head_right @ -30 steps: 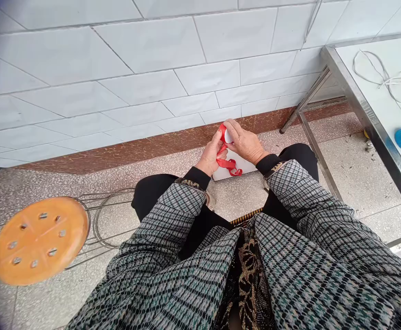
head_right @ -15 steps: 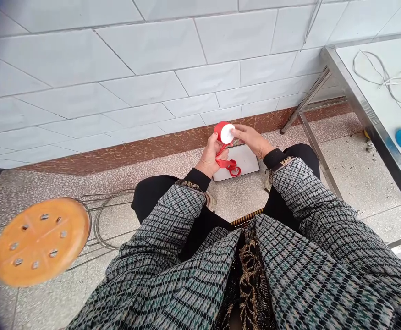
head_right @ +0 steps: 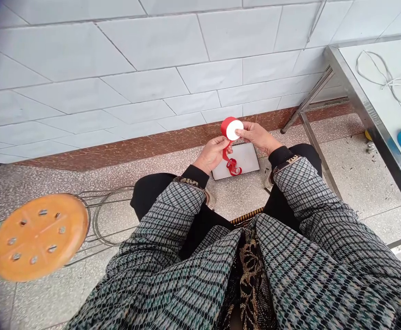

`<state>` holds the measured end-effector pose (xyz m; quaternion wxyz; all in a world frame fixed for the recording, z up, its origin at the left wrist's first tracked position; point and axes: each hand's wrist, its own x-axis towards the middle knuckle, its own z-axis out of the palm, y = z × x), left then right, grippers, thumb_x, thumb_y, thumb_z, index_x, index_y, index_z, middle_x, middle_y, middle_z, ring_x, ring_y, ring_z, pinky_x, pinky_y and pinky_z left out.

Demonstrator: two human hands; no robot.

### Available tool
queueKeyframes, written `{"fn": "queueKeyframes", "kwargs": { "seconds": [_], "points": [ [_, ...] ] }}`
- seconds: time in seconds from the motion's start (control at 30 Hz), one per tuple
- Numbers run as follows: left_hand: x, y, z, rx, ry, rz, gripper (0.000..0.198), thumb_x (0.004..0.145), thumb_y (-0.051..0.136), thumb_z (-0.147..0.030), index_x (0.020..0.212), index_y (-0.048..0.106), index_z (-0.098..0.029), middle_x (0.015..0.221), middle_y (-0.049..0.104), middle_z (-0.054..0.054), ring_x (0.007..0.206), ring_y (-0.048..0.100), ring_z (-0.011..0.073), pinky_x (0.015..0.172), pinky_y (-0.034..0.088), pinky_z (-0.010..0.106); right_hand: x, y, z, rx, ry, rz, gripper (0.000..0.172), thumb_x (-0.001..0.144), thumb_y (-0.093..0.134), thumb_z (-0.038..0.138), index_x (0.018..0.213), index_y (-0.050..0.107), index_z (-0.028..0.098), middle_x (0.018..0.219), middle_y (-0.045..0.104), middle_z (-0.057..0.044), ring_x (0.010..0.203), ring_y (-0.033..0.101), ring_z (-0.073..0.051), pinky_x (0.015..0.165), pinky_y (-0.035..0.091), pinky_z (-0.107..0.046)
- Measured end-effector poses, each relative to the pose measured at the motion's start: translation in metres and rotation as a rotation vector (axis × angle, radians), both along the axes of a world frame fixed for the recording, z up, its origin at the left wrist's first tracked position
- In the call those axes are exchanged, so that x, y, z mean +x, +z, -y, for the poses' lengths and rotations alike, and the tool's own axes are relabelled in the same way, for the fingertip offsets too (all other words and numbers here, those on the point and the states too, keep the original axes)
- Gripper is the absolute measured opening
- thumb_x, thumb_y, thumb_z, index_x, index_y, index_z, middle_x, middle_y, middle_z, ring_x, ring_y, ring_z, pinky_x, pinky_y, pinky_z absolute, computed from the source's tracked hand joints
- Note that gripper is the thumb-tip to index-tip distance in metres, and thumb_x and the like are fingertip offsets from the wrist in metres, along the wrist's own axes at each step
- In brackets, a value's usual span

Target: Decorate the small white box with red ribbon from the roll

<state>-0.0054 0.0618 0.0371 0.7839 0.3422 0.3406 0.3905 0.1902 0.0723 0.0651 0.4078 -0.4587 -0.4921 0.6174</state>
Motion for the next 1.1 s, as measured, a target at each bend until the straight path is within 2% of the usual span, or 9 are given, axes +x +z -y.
{"fn": "queueKeyframes", "kwargs": {
  "seconds": [0.07,0.2,0.3,0.47,0.63,0.73,0.87,1.0,1.1],
  "points": [
    [0.000,0.003,0.000,-0.034,-0.022,-0.023,0.020,0.084,0.081,-0.018,0.074,0.064,-0.012,0.063,0.058,-0.002,0.053,0.053,0.0059,0.058,0.047,0.021,0.002,0.004,0.001,0.039,0.022,0.065,0.044,0.072,0.090,0.046,0.093,0.072,0.013,0.072,0.061,0.000,0.066,0.046,-0.011,0.059,0.034,-0.025],
    [-0.003,0.011,0.003,-0.135,-0.112,-0.037,0.021,0.090,0.067,-0.011,0.071,0.059,-0.014,0.049,0.040,-0.008,0.038,0.029,0.0019,0.043,0.025,0.018,0.005,0.005,0.001,0.059,0.047,0.182,0.028,0.079,0.085,0.033,0.095,0.073,0.013,0.085,0.070,-0.004,0.080,0.059,-0.017,0.077,0.047,-0.032],
    [-0.004,0.014,0.004,-0.167,-0.132,-0.101,0.022,0.088,0.066,-0.010,0.069,0.056,-0.015,0.046,0.037,-0.009,0.034,0.022,0.0012,0.040,0.015,0.017,0.009,0.002,0.000,0.108,0.066,0.295,0.024,0.081,0.082,0.031,0.097,0.076,0.014,0.089,0.072,-0.005,0.084,0.061,-0.020,0.084,0.047,-0.036],
    [-0.008,0.017,0.002,-0.196,-0.170,-0.194,0.026,0.089,0.065,-0.015,0.067,0.053,-0.018,0.043,0.031,-0.010,0.032,0.020,0.0022,0.037,0.014,0.017,0.015,0.007,0.002,0.203,0.104,0.576,0.020,0.084,0.079,0.029,0.097,0.078,0.014,0.083,0.069,-0.003,0.078,0.056,-0.019,0.076,0.042,-0.034],
    [-0.011,0.013,0.001,-0.218,-0.154,-0.188,0.048,0.101,0.058,-0.048,0.064,0.047,-0.019,0.046,0.033,-0.008,0.033,0.018,0.0017,0.036,0.013,0.017,0.013,0.015,0.006,0.263,0.169,0.777,0.019,0.089,0.075,0.026,0.102,0.078,0.012,0.082,0.067,-0.004,0.075,0.053,-0.019,0.072,0.037,-0.033],
    [-0.010,0.010,0.002,-0.207,-0.187,-0.195,0.057,0.093,0.063,-0.069,0.068,0.052,-0.019,0.047,0.036,-0.008,0.034,0.016,0.0010,0.036,0.011,0.017,0.010,0.015,0.007,0.300,0.238,0.939,0.018,0.090,0.075,0.025,0.103,0.077,0.013,0.085,0.069,-0.006,0.076,0.056,-0.020,0.071,0.035,-0.033],
    [-0.006,0.005,0.003,-0.210,-0.239,-0.230,0.059,0.085,0.074,-0.070,0.067,0.051,-0.019,0.046,0.034,-0.009,0.034,0.017,0.0008,0.036,0.009,0.017,0.008,0.013,0.010,0.396,0.310,1.125,0.012,0.090,0.077,0.025,0.099,0.076,0.016,0.093,0.074,-0.010,0.084,0.062,-0.025,0.073,0.037,-0.034],
    [-0.004,-0.001,0.002,-0.267,-0.288,-0.187,0.055,0.086,0.075,-0.065,0.069,0.051,-0.019,0.046,0.033,-0.010,0.033,0.018,0.0007,0.036,0.010,0.017,0.010,0.009,0.008,0.419,0.279,1.084,0.013,0.083,0.083,0.022,0.092,0.074,0.018,0.091,0.074,-0.009,0.087,0.063,-0.026,0.078,0.041,-0.037],
    [-0.005,0.002,0.003,-0.285,-0.293,-0.066,0.055,0.090,0.072,-0.065,0.069,0.050,-0.019,0.045,0.032,-0.011,0.033,0.017,0.0005,0.037,0.013,0.016,0.010,0.006,0.008,0.298,0.137,0.781,0.022,0.077,0.088,0.028,0.090,0.073,0.018,0.088,0.071,-0.007,0.084,0.062,-0.023,0.079,0.046,-0.037]
  ]
}}
